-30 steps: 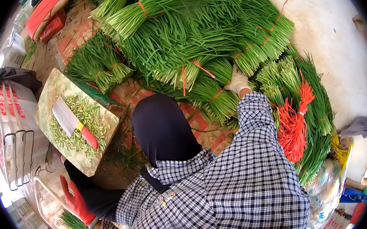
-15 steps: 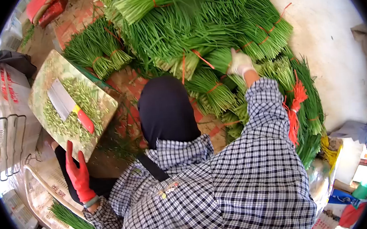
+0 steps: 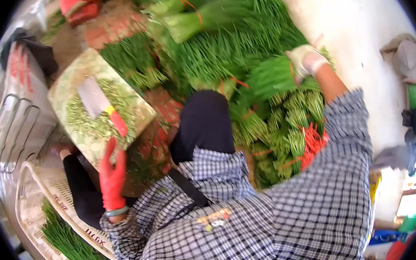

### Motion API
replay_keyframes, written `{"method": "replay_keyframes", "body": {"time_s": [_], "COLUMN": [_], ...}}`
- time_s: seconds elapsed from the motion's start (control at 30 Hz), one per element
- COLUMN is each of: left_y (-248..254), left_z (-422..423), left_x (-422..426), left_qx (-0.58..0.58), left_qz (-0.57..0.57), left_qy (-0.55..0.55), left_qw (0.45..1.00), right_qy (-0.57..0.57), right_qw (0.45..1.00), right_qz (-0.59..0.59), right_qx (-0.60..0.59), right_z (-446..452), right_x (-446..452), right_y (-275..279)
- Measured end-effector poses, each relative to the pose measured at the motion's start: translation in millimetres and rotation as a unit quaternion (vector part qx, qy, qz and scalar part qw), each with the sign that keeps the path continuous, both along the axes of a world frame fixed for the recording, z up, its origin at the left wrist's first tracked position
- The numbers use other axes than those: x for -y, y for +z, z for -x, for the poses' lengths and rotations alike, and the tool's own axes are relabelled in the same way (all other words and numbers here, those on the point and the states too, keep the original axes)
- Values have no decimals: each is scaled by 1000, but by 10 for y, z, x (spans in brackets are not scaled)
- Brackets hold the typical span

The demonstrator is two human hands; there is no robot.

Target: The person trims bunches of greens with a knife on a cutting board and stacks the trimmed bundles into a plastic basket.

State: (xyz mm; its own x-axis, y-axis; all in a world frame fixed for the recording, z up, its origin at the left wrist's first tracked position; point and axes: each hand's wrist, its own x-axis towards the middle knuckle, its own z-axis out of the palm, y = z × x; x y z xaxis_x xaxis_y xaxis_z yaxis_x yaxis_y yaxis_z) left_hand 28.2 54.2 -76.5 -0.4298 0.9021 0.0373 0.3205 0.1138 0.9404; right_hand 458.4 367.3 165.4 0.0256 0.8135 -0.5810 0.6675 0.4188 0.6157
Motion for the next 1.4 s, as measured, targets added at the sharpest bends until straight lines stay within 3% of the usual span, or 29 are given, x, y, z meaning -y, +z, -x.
{"method": "replay_keyframes", "body": {"time_s": [0.07, 0.1, 0.13, 0.17, 0.23, 0.3, 0.33, 0.37, 0.47, 0.53, 0.6, 0.67, 0.73, 0.8, 0.87, 0.9, 0.93, 1.0, 1.03, 1.1, 1.2, 1.23, 1.27, 1.37, 1.4], "left_y": [280, 518, 688, 636, 477, 571, 558, 646, 939, 715, 1063, 908, 623, 459, 402, 393, 366, 305, 514, 454, 264, 231, 251, 164, 115], "left_z": [-169, -306, -405, -488, -699, -869, -947, -901, -845, -569, -350, -291, -101, 7, 78, 80, 67, 13, -59, -49, 60, 108, 162, 322, 336], "left_x": [-74, -113, -116, -125, -162, -153, -153, -151, -133, -258, 125, 229, 362, 487, 569, 544, 529, 503, 503, 412, 308, 341, 384, 495, 496], "left_qx": [135, 130, 197, 229, 231, 366, 434, 426, 506, 407, 480, 620, 615, 610, 583, 537, 538, 390, 331, 333, 344, 411, 475, 528, 543], "left_qz": [67, 37, 13, -29, -134, -91, -94, -113, -286, -321, -186, -366, -354, -344, -339, -322, -317, -268, -254, -256, -296, -311, -325, -327, -342], "left_qy": [-47, -93, -153, -216, -338, -411, -426, -409, -206, -108, -19, 65, 111, 158, 162, 169, 171, 122, 140, 165, 230, 243, 256, 241, 227], "left_qw": [987, 987, 968, 949, 902, 830, 788, 799, 787, 848, 857, 691, 696, 697, 720, 761, 762, 872, 898, 893, 861, 822, 777, 746, 732], "right_qy": [109, 124, 147, 240, 212, 237, 263, 283, 380, 330, 380, 366, 365, 231, 168, 128, 85, -3, 24, 42, -180, -232, -169, -304, -296], "right_qw": [990, 986, 978, 948, 952, 941, 913, 879, 787, 770, 745, 759, 771, 728, 697, 652, 605, 471, 466, 441, 284, 245, 281, 283, 320], "right_qz": [-89, -107, -141, -192, -192, -204, -222, -231, -143, -31, 7, 12, 50, 194, 203, 223, 242, 308, 263, 230, 341, 348, 256, 235, 225], "right_qx": [-8, -26, -35, -86, -111, -129, -221, -306, -464, -545, -548, -539, -519, -616, -667, -714, -754, -827, -844, -867, -878, -874, -909, -879, -871], "right_z": [365, 569, 768, 808, 1477, 1862, 1911, 1966, 2300, 2656, 2789, 2955, 3049, 3080, 3231, 3351, 3490, 3764, 3864, 3991, 4045, 4017, 3996, 3931, 3881], "right_x": [399, 534, 667, 782, 1197, 1464, 1592, 1684, 1701, 2047, 2138, 2330, 2363, 2250, 2229, 2192, 2137, 2161, 2168, 2164, 2007, 1929, 1839, 1276, 976], "right_y": [457, 676, 843, 978, 1386, 1470, 1414, 1370, 893, 708, 208, -234, -669, -962, -984, -1032, -1113, -1098, -1142, -1179, -1192, -1215, -1266, -1596, -1977]}}
